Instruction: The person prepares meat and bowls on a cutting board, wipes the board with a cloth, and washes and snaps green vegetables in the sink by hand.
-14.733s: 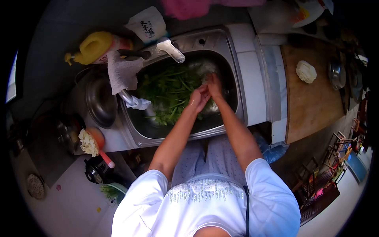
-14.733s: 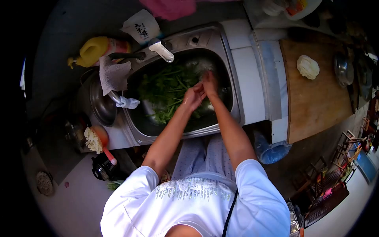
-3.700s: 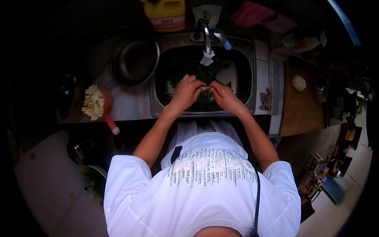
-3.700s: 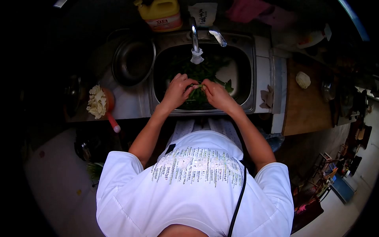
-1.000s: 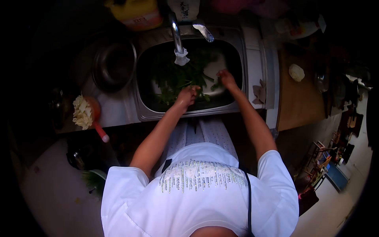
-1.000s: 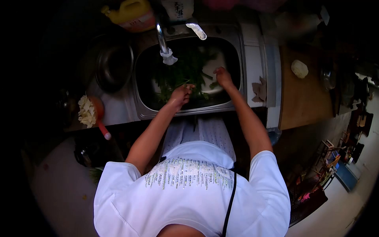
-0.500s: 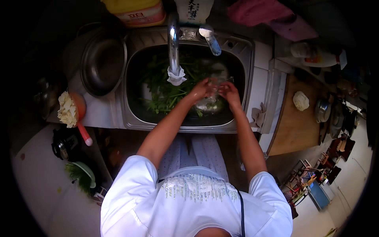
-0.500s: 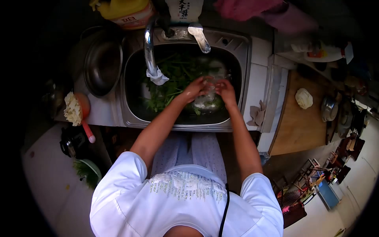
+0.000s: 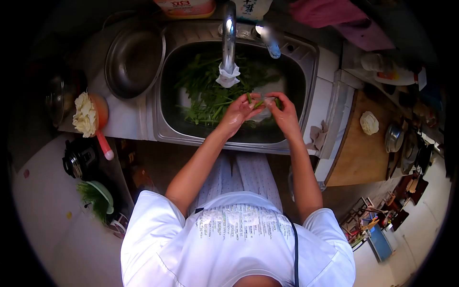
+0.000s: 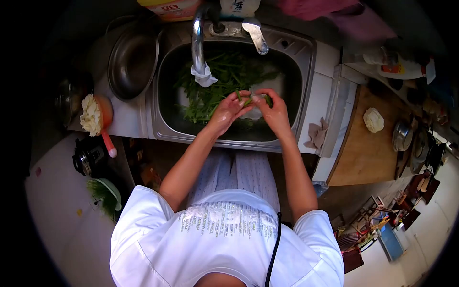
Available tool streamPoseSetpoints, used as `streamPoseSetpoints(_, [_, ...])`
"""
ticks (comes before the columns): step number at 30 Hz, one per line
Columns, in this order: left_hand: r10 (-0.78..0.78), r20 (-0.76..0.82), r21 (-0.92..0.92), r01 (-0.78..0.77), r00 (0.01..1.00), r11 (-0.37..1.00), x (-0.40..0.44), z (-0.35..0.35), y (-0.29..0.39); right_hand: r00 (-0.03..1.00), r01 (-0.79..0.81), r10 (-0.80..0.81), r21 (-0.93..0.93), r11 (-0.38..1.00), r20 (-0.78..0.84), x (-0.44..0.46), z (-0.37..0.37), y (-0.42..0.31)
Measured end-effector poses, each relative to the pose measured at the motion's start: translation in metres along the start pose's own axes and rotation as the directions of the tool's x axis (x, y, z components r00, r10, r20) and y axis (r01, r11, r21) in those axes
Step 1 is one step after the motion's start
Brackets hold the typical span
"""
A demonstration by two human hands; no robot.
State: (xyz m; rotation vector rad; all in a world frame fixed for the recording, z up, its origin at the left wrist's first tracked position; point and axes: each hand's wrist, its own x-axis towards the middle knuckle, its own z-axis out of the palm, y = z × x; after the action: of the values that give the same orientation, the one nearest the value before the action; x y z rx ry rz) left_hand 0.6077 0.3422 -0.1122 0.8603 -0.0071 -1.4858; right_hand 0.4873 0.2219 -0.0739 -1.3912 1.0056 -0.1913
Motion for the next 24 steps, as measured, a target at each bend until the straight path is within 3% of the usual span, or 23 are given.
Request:
streamPoseSetpoints(1, [0.027, 0.005, 0.044, -0.028, 1.000, 0.999, -0.002, 0.001, 0.001, 0.999, 0.040, -0.036, -0.108, 0.993, 0.037, -0.001, 0.005, -0.002])
streamPoseSetpoints(2, [0.055, 0.012, 0.089, -0.055, 0.998, 0.994, -0.004, 0.002, 0.004, 0.991, 0.130, -0.134, -0.100, 0.986, -0.031, 0.001, 0.013, -0.001])
streamPoseSetpoints(3, [0.058, 0.008, 0.088, -0.059, 0.998, 0.994, -0.007, 0.003, 0.007, 0.991, 0.131, -0.134, -0.100, 0.986, -0.026, 0.002, 0.015, -0.002])
streamPoseSetpoints(5, [-0.009, -0.004, 0.134, 0.009, 1.000, 0.991, -0.015, 0.004, 0.014, 0.938, 0.324, -0.345, -0.264, 0.908, -0.037, 0.003, 0.020, -0.002])
streamPoseSetpoints(6, [-0.005, -0.010, 0.133, 0.006, 1.000, 0.991, -0.018, 0.004, 0.018, 0.938, 0.326, -0.345, -0.262, 0.908, -0.030, 0.003, 0.023, -0.003])
streamPoseSetpoints(8, [-0.093, -0.097, 0.077, 0.101, 0.991, 0.992, -0.022, 0.006, 0.025, 0.847, 0.493, -0.531, -0.415, 0.765, 0.026, 0.003, 0.028, -0.005])
streamPoseSetpoints(9, [-0.087, -0.101, 0.075, 0.095, 0.991, 0.993, -0.024, 0.004, 0.024, 0.845, 0.498, -0.533, -0.413, 0.763, 0.034, 0.003, 0.031, -0.008])
streamPoseSetpoints(11, [-0.124, -0.073, -0.097, 0.116, 0.990, 0.989, -0.025, -0.004, 0.018, 0.750, 0.612, -0.643, -0.530, 0.586, 0.155, 0.002, 0.036, -0.016])
streamPoseSetpoints(12, [-0.119, -0.078, -0.100, 0.111, 0.990, 0.989, -0.026, -0.006, 0.017, 0.748, 0.617, -0.643, -0.527, 0.585, 0.162, 0.000, 0.038, -0.016])
streamPoseSetpoints(14, [-0.104, -0.125, -0.231, 0.073, 0.987, 0.970, -0.028, -0.010, 0.017, 0.866, 0.498, -0.478, -0.332, 0.801, 0.146, -0.002, 0.043, -0.018])
streamPoseSetpoints(15, [-0.098, -0.130, -0.234, 0.065, 0.987, 0.970, -0.030, -0.010, 0.020, 0.864, 0.503, -0.479, -0.330, 0.799, 0.156, -0.005, 0.043, -0.021])
streamPoseSetpoints(17, [-0.078, -0.247, -0.247, 0.015, 0.966, 0.969, -0.035, -0.010, 0.028, 0.925, 0.307, -0.219, -0.273, 0.912, 0.309, -0.011, 0.039, -0.030])
streamPoseSetpoints(18, [-0.073, -0.252, -0.250, 0.008, 0.965, 0.968, -0.036, -0.013, 0.028, 0.923, 0.310, -0.219, -0.273, 0.911, 0.317, -0.010, 0.037, -0.022])
streamPoseSetpoints(19, [-0.044, -0.231, -0.235, -0.012, 0.972, 0.972, -0.037, -0.019, 0.027, 0.978, 0.115, -0.090, -0.127, 0.985, 0.187, -0.009, 0.035, -0.009])
streamPoseSetpoints(20, [-0.013, -0.209, -0.219, -0.033, 0.978, 0.975, -0.037, -0.024, 0.026, 0.995, -0.071, 0.067, 0.047, 0.996, 0.077, -0.007, 0.034, 0.001])
streamPoseSetpoints(21, [-0.008, -0.214, -0.221, -0.040, 0.977, 0.975, -0.038, -0.025, 0.025, 0.994, -0.070, 0.066, 0.045, 0.997, 0.085, -0.006, 0.036, 0.000])
streamPoseSetpoints(22, [-0.008, -0.216, -0.192, -0.035, 0.976, 0.981, -0.039, -0.024, 0.024, 0.984, -0.179, 0.164, 0.323, 0.930, 0.072, -0.006, 0.038, -0.002])
streamPoseSetpoints(23, [-0.002, -0.217, -0.158, -0.033, 0.976, 0.987, -0.038, -0.024, 0.024, 0.962, -0.260, 0.257, 0.574, 0.776, 0.089, -0.003, 0.041, -0.004])
streamPoseSetpoints(24, [0.022, -0.199, -0.139, -0.050, 0.980, 0.989, -0.036, -0.027, 0.016, 0.963, -0.262, 0.251, 0.575, 0.775, 0.099, -0.002, 0.048, -0.006])
